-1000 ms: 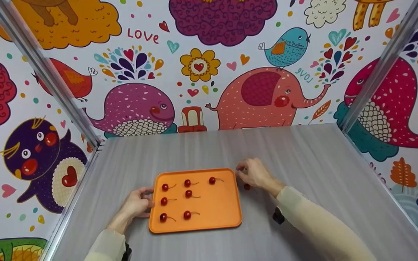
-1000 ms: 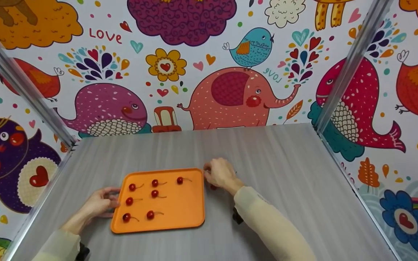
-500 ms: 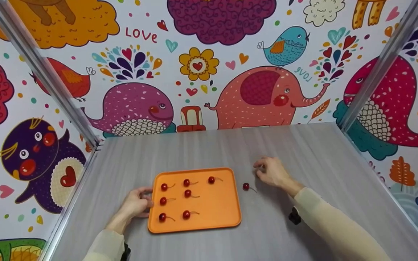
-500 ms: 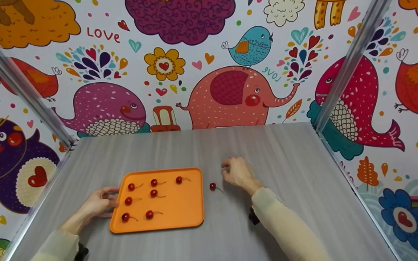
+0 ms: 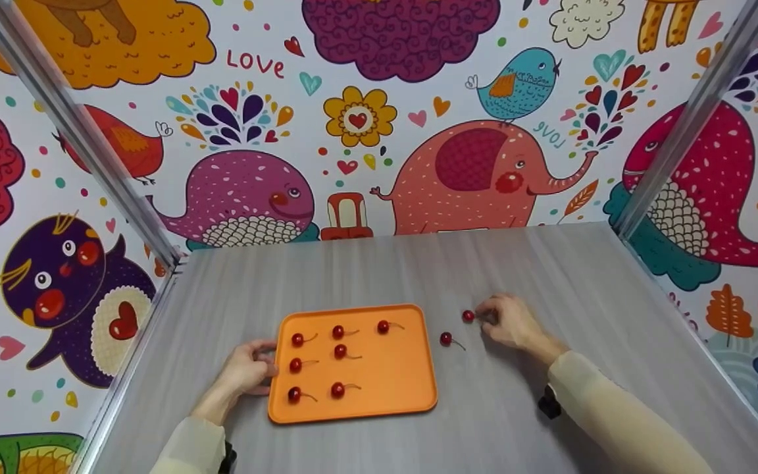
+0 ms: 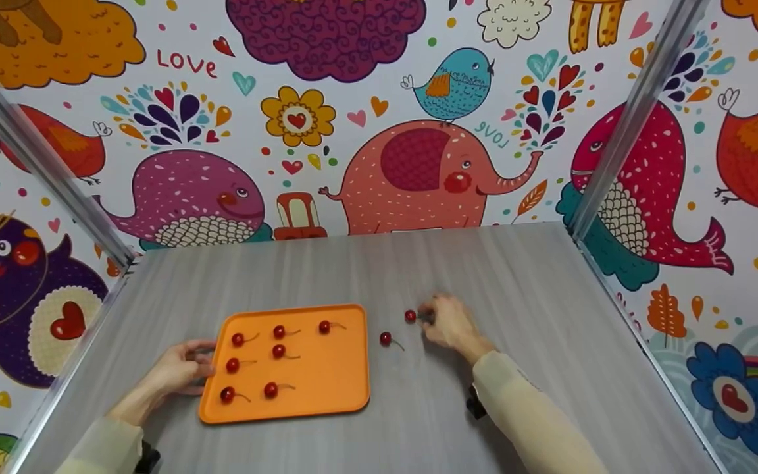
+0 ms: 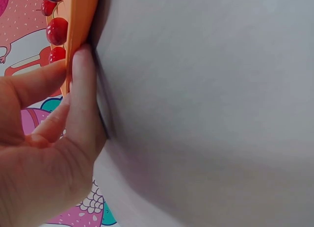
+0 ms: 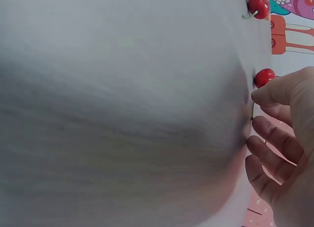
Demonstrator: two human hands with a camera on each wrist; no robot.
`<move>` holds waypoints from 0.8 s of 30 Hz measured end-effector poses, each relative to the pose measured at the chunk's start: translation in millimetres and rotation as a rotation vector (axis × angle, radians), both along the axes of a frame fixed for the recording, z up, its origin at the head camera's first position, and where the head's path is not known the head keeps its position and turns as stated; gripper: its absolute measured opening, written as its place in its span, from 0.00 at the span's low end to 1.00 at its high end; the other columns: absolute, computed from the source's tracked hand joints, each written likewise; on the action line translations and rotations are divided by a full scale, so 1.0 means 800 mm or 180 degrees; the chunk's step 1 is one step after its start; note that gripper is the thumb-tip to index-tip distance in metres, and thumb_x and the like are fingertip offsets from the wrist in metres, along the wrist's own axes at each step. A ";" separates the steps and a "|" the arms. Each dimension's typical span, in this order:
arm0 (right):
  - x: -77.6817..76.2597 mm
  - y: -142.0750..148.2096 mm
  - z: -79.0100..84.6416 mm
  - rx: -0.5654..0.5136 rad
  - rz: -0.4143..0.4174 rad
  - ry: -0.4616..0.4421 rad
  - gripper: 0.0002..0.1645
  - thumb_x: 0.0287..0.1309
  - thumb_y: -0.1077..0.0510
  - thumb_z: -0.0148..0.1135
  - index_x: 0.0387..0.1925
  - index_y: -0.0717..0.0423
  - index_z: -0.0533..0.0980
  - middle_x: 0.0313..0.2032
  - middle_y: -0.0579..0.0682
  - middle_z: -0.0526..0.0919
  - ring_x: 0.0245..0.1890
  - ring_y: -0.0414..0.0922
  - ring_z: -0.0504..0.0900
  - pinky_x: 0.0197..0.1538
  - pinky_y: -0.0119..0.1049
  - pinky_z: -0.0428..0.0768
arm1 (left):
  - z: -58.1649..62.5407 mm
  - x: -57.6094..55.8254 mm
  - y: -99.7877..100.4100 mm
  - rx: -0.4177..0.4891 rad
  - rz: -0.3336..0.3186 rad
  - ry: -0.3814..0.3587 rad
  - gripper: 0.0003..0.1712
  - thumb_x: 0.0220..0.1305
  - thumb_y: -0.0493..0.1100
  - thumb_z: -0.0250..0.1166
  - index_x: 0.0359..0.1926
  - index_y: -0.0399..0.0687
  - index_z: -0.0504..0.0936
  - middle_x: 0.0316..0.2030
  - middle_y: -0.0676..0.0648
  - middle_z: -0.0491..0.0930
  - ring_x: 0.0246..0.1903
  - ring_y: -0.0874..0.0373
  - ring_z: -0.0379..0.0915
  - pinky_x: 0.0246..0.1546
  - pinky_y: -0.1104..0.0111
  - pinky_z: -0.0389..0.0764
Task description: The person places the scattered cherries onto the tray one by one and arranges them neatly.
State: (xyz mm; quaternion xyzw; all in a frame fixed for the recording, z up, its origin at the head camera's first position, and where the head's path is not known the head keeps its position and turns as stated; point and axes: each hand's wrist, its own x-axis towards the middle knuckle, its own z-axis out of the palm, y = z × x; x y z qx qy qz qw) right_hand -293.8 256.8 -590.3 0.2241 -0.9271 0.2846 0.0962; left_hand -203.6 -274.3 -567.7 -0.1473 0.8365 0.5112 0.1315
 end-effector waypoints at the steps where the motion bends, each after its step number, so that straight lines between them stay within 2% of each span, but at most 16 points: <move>1: 0.000 -0.001 0.000 0.0031 -0.0023 -0.0009 0.12 0.52 0.65 0.74 0.41 0.60 0.92 0.36 0.54 0.91 0.33 0.44 0.81 0.38 0.39 0.78 | 0.000 0.000 0.000 -0.0003 0.0008 -0.0005 0.35 0.68 0.27 0.66 0.76 0.35 0.77 0.46 0.41 0.81 0.41 0.52 0.86 0.36 0.57 0.93; 10: -0.001 -0.006 -0.004 0.0128 -0.0177 0.0117 0.06 0.58 0.65 0.79 0.38 0.57 0.94 0.36 0.51 0.91 0.33 0.43 0.79 0.38 0.39 0.77 | -0.002 -0.001 0.001 0.0000 0.0029 -0.0029 0.36 0.66 0.27 0.67 0.75 0.35 0.77 0.48 0.41 0.80 0.42 0.51 0.85 0.36 0.58 0.93; 18: -0.001 -0.007 -0.007 0.0166 -0.0068 0.0148 0.06 0.61 0.64 0.78 0.40 0.56 0.94 0.43 0.54 0.90 0.42 0.53 0.87 0.46 0.52 0.87 | -0.003 -0.001 0.000 -0.0013 0.0040 -0.0012 0.35 0.66 0.27 0.67 0.75 0.36 0.78 0.49 0.40 0.81 0.41 0.52 0.86 0.35 0.58 0.92; 24: -0.002 -0.010 -0.009 0.0130 -0.0028 0.0241 0.04 0.58 0.66 0.78 0.35 0.56 0.93 0.43 0.55 0.90 0.41 0.54 0.88 0.47 0.52 0.88 | -0.001 0.001 -0.001 0.0076 0.0052 -0.0015 0.34 0.68 0.27 0.66 0.75 0.37 0.78 0.48 0.41 0.81 0.39 0.53 0.86 0.34 0.59 0.92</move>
